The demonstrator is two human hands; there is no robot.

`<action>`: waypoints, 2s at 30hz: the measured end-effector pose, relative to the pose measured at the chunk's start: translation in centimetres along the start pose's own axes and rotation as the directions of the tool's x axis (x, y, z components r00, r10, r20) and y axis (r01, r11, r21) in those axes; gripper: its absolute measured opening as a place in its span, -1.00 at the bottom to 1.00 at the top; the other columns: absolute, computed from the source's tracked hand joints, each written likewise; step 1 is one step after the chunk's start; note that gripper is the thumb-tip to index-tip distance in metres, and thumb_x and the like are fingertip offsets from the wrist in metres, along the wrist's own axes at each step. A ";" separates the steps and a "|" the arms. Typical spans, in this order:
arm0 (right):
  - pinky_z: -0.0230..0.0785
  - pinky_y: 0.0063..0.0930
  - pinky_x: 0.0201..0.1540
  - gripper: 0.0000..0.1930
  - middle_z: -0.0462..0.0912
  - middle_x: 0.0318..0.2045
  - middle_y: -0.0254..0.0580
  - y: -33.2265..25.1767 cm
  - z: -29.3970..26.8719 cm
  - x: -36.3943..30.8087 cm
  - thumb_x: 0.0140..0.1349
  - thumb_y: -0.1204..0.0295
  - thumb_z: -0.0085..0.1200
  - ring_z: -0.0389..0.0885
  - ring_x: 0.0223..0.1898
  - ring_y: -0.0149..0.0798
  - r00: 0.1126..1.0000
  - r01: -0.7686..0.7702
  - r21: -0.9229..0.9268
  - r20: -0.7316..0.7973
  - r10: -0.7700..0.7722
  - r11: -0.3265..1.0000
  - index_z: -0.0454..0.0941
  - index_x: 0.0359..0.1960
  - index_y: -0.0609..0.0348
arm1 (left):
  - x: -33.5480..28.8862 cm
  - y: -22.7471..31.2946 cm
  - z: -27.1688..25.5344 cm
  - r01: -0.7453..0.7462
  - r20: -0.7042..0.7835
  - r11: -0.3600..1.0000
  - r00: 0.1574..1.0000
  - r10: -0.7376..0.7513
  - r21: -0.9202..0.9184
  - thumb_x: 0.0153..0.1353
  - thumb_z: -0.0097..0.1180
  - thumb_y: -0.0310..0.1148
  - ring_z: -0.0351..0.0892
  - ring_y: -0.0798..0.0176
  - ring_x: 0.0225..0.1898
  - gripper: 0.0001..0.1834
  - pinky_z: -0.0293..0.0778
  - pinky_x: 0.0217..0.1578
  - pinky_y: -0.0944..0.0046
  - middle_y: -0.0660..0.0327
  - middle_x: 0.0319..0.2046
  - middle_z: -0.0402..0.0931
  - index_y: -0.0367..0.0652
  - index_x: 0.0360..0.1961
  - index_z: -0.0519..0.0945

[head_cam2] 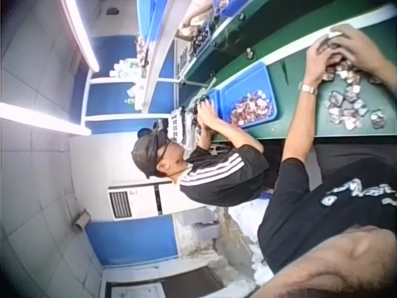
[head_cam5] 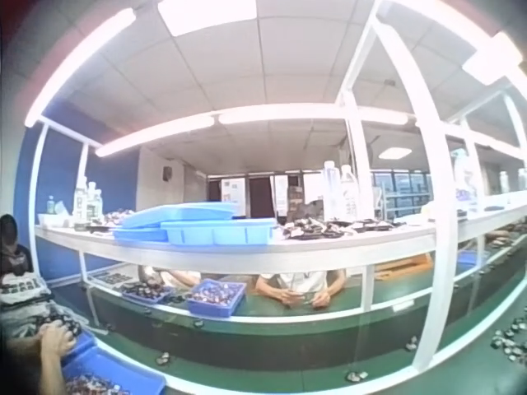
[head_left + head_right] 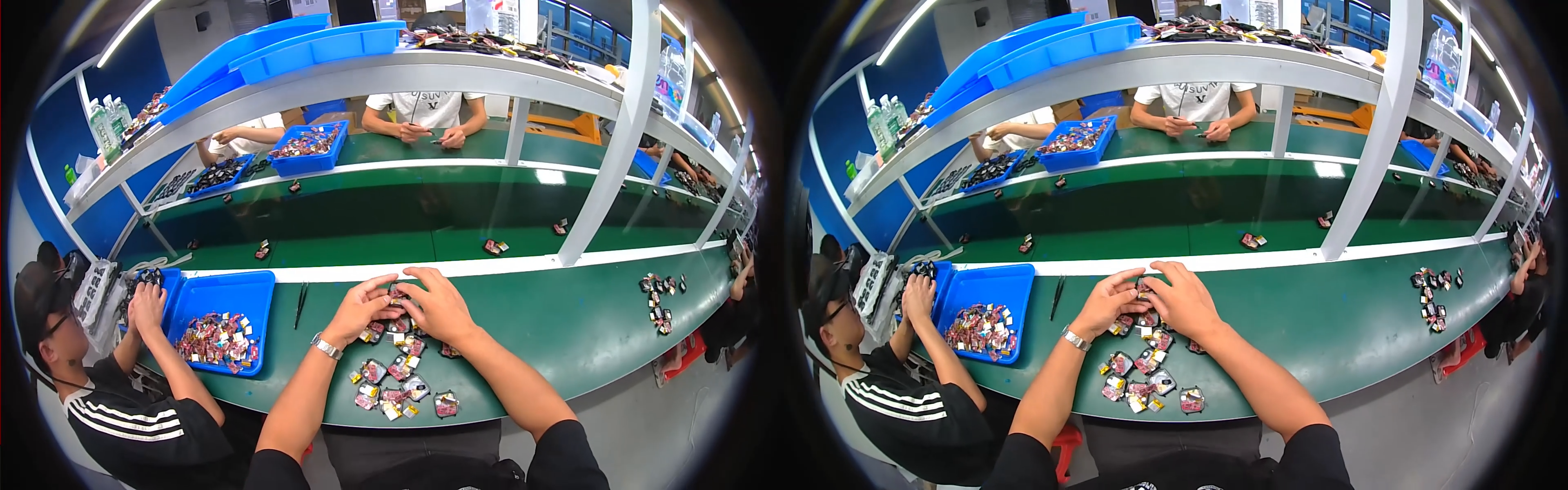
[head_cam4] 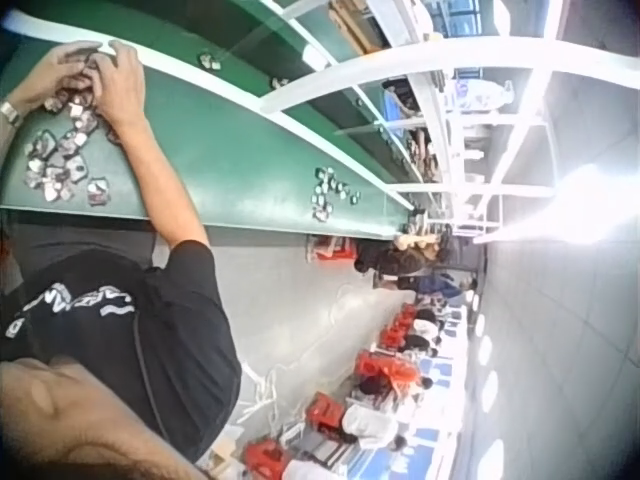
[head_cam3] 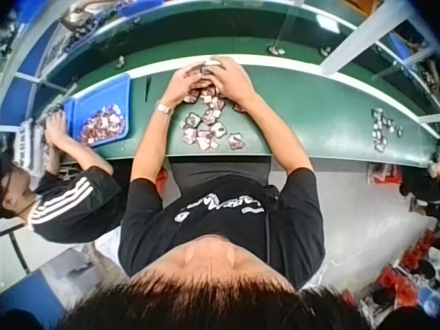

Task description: Assemble small decorative enamel pins or badges by joining multiple parts at a factory workbench.

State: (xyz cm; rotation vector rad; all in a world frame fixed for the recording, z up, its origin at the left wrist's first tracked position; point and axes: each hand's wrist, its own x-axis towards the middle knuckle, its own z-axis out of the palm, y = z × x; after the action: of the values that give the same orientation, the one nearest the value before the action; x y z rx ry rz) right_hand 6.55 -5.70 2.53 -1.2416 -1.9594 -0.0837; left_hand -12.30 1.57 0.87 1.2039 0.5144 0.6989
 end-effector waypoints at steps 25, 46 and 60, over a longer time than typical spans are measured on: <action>0.27 -0.23 0.21 -0.92 0.53 0.04 -0.16 0.8 0.6 -0.6 0.09 0.42 0.21 0.42 0.15 -0.08 0.977 -0.176 0.294 0.169 0.130 0.940 0.65 -0.38 0.11 | -0.2 -0.9 -0.3 -0.016 0.053 0.994 0.999 0.010 0.112 0.29 -0.04 -0.62 0.58 0.29 -0.08 -0.63 0.62 -0.07 0.31 0.08 0.00 0.49 -0.34 0.13 0.38; 0.35 -0.26 0.13 -0.89 0.59 -0.04 -0.21 0.2 2.3 -1.4 0.10 0.47 0.22 0.49 0.07 -0.09 0.978 -0.199 0.301 0.004 0.207 0.933 0.67 -0.32 0.11 | 0.0 -1.7 -0.6 -0.014 0.053 0.999 0.998 0.016 -0.038 0.36 -0.04 -0.52 0.59 0.23 -0.01 -0.69 0.61 -0.01 0.22 0.07 -0.01 0.53 -0.31 0.12 0.38; 0.36 -0.27 0.15 -0.82 0.61 0.00 -0.22 0.4 2.6 -1.4 0.07 0.49 0.23 0.50 0.09 -0.10 0.977 -0.196 0.350 -0.014 0.215 0.916 0.72 -0.26 0.04 | 0.0 -1.9 -0.3 -0.041 -0.006 0.999 0.999 0.040 -0.014 0.34 -0.05 -0.59 0.61 0.20 -0.03 -0.72 0.64 -0.05 0.24 0.03 -0.04 0.54 -0.34 0.07 0.40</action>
State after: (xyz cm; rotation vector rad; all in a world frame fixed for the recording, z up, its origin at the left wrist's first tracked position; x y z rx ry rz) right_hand 5.63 -5.37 -0.33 -1.1854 -1.6957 0.3215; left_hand -12.08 1.41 -1.08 1.2021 0.4902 0.7395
